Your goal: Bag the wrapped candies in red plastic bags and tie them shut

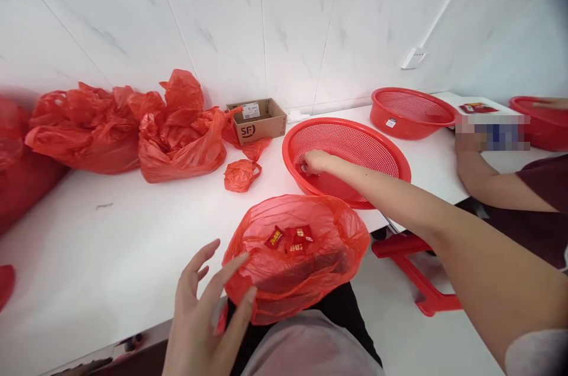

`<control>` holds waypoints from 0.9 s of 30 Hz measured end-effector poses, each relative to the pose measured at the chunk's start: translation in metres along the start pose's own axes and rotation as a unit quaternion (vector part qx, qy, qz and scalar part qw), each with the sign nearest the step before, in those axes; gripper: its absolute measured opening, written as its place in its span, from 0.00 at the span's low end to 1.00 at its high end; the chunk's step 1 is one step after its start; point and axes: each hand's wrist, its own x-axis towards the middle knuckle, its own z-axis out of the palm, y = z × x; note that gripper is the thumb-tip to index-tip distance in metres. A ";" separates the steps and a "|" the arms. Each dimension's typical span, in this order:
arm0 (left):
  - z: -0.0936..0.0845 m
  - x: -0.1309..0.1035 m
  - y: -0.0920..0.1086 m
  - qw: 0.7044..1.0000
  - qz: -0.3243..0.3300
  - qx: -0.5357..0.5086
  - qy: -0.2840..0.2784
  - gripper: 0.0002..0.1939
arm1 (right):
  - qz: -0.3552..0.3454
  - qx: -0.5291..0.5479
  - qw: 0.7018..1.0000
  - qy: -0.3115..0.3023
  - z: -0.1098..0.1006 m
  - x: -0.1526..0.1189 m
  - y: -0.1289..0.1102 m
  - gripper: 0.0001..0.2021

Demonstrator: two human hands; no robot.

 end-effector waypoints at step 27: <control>0.028 0.011 -0.044 0.958 -0.070 0.194 -0.197 0.30 | -0.248 0.191 0.949 -0.039 0.035 -0.135 -0.071 0.19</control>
